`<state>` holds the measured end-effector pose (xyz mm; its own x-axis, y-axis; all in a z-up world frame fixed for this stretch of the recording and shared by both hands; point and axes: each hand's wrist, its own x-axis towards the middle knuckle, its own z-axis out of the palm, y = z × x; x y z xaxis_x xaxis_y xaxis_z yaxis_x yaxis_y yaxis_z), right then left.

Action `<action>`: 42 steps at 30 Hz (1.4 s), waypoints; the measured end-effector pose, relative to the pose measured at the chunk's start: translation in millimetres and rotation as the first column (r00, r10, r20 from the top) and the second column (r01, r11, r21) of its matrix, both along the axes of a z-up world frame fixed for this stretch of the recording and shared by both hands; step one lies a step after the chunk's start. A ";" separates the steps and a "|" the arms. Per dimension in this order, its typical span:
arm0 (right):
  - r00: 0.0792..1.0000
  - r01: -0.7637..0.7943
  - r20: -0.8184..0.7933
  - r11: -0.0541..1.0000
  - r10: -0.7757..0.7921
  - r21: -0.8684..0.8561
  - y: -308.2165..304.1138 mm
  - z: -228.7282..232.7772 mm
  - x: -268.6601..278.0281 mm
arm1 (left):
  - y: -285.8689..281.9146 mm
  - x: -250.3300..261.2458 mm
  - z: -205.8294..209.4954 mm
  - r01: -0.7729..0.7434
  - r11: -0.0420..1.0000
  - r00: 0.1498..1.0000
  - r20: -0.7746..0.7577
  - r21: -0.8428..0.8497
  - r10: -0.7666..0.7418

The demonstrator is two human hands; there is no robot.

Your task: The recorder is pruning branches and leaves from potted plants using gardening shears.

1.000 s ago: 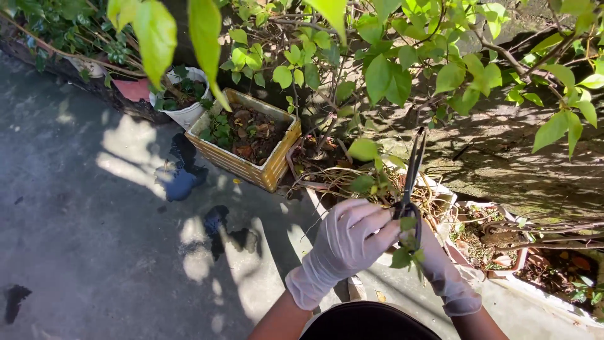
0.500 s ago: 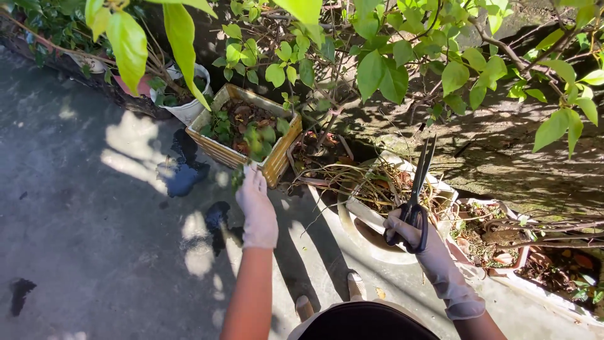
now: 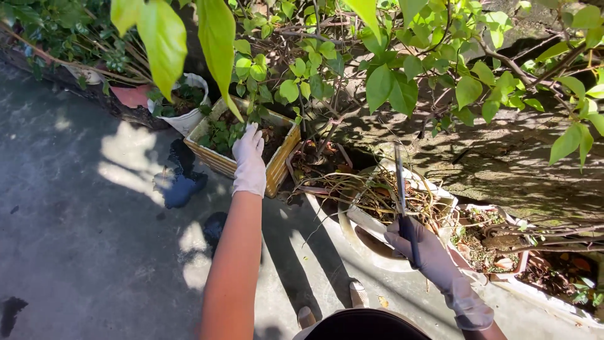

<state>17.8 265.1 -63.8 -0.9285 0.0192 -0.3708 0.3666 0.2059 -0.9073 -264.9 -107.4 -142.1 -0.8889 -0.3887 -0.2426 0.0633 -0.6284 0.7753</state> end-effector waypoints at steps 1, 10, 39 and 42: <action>1.000 0.011 0.000 1.000 -0.011 0.002 -1.1 0.5 -3.3 | 0.3 6.6 -6.4 0.011 1.000 1.000 0.000 0.002 -0.011; 0.990 0.142 -0.023 0.989 -0.142 -0.039 -18.8 8.5 -16.8 | -10.4 -10.7 -131.2 0.072 0.800 0.995 -0.101 0.596 -0.014; 0.953 0.162 0.273 0.983 -0.133 -0.086 86.2 -64.3 -19.6 | 266.4 -143.9 -32.6 0.710 0.696 0.662 -0.439 0.108 -0.607; 0.927 0.141 0.356 0.989 -0.116 -0.045 102.5 -88.7 -24.1 | 258.7 -102.6 -0.1 0.631 0.764 0.751 -0.352 0.134 -0.558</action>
<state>-6.3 367.6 -152.6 -0.7299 0.0926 -0.6773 0.6834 0.0772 -0.7260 -367.5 151.3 -142.2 -0.9601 0.2772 0.0361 -0.1982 -0.7660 0.6115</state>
